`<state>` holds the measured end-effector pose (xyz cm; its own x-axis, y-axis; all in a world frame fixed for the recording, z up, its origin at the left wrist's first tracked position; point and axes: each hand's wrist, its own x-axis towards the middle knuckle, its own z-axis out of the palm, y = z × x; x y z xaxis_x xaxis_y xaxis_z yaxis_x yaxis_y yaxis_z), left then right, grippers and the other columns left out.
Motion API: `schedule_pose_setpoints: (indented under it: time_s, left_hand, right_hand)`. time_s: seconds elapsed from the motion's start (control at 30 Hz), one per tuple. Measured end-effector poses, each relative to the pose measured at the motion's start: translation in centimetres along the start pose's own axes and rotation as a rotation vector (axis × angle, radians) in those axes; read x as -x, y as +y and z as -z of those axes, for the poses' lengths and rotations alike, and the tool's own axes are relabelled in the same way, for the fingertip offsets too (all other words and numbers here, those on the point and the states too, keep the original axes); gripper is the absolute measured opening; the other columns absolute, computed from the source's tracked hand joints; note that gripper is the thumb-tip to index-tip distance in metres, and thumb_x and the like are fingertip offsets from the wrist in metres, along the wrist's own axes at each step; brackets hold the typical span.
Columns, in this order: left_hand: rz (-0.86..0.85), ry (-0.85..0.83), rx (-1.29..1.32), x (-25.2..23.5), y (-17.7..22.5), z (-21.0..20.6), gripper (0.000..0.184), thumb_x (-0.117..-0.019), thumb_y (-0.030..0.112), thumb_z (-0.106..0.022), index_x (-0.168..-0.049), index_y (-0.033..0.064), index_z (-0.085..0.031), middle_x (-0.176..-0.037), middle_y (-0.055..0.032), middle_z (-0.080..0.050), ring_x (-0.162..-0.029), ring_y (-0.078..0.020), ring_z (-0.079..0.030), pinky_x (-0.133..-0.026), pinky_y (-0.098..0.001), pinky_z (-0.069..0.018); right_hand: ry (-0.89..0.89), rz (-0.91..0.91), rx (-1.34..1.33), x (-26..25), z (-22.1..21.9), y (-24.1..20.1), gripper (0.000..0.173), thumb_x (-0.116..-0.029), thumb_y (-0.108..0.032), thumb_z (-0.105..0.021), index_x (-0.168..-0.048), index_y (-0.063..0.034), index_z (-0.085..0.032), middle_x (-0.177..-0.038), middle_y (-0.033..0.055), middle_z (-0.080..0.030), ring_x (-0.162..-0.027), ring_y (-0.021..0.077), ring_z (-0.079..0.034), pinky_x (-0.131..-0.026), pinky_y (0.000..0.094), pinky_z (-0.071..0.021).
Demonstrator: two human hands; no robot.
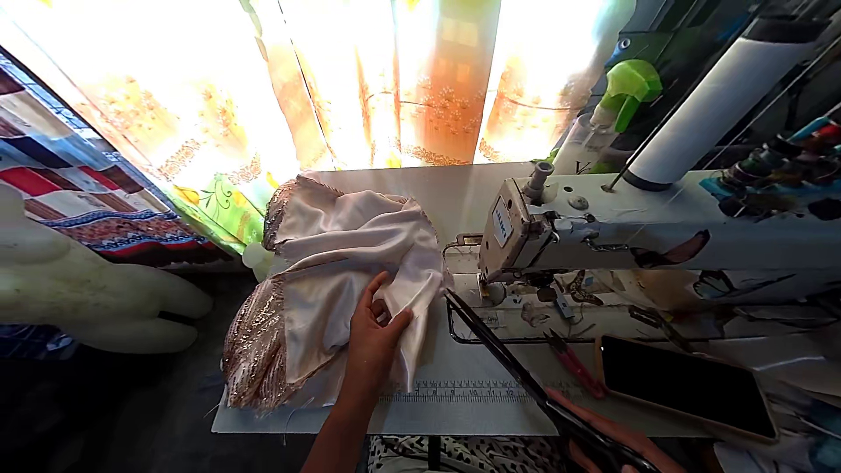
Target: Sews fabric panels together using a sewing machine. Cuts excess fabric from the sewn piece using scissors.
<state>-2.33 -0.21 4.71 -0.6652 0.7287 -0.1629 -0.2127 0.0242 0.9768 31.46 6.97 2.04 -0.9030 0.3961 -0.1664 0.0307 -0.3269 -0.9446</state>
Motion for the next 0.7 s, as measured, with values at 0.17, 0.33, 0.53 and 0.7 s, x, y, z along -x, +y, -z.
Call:
schedule_pose_setpoints:
  time_s: [0.17,0.33,0.53,0.7]
  left_hand:
    - [-0.032,-0.098,-0.039,1.0,0.3,0.9,0.035,-0.0945,-0.006,-0.06,-0.129,0.0016,-0.065,-0.116,-0.008,-0.07,-0.092,-0.0094,-0.069,-0.079,-0.025,-0.058]
    - [-0.009,-0.112,-0.02,1.8,0.8,1.6,0.026,-0.0943,-0.005,-0.061,-0.118,-0.0011,-0.069,-0.102,-0.006,-0.074,-0.083,-0.0087,-0.07,-0.075,-0.0235,-0.0586]
    - [0.003,-0.068,-0.028,2.1,0.3,2.0,0.026,-0.0904,-0.006,-0.066,-0.115,-0.0008,-0.07,-0.103,-0.0071,-0.074,-0.084,-0.0096,-0.071,-0.076,-0.0243,-0.0592]
    - [0.019,-0.013,0.025,2.0,0.7,1.9,0.026,-0.0878,-0.003,-0.074,-0.113,-0.001,-0.067,-0.1,-0.0081,-0.073,-0.081,-0.0115,-0.072,-0.072,-0.0252,-0.0615]
  right_hand:
    - [-0.069,-0.017,0.064,-1.1,1.3,-0.6,0.086,-0.0939,-0.062,-0.062,-0.16,-0.0134,-0.034,-0.095,-0.0082,-0.059,-0.059,-0.0014,-0.047,-0.048,0.0142,-0.0394]
    - [-0.095,-0.028,0.159,-2.4,2.2,-1.9,0.09,-0.0913,-0.067,-0.061,-0.159,-0.0139,-0.036,-0.092,-0.0081,-0.06,-0.059,-0.0013,-0.047,-0.047,0.0144,-0.039]
    - [-0.15,-0.068,0.336,-4.7,2.7,-4.6,0.093,-0.0892,-0.07,-0.062,-0.16,-0.0147,-0.035,-0.091,-0.0076,-0.057,-0.063,-0.002,-0.048,-0.052,0.0143,-0.041]
    - [-0.219,-0.082,0.44,-6.7,3.4,-6.2,0.092,-0.0874,-0.069,-0.064,-0.159,-0.019,-0.038,-0.092,-0.0086,-0.058,-0.066,-0.003,-0.052,-0.054,0.0141,-0.0445]
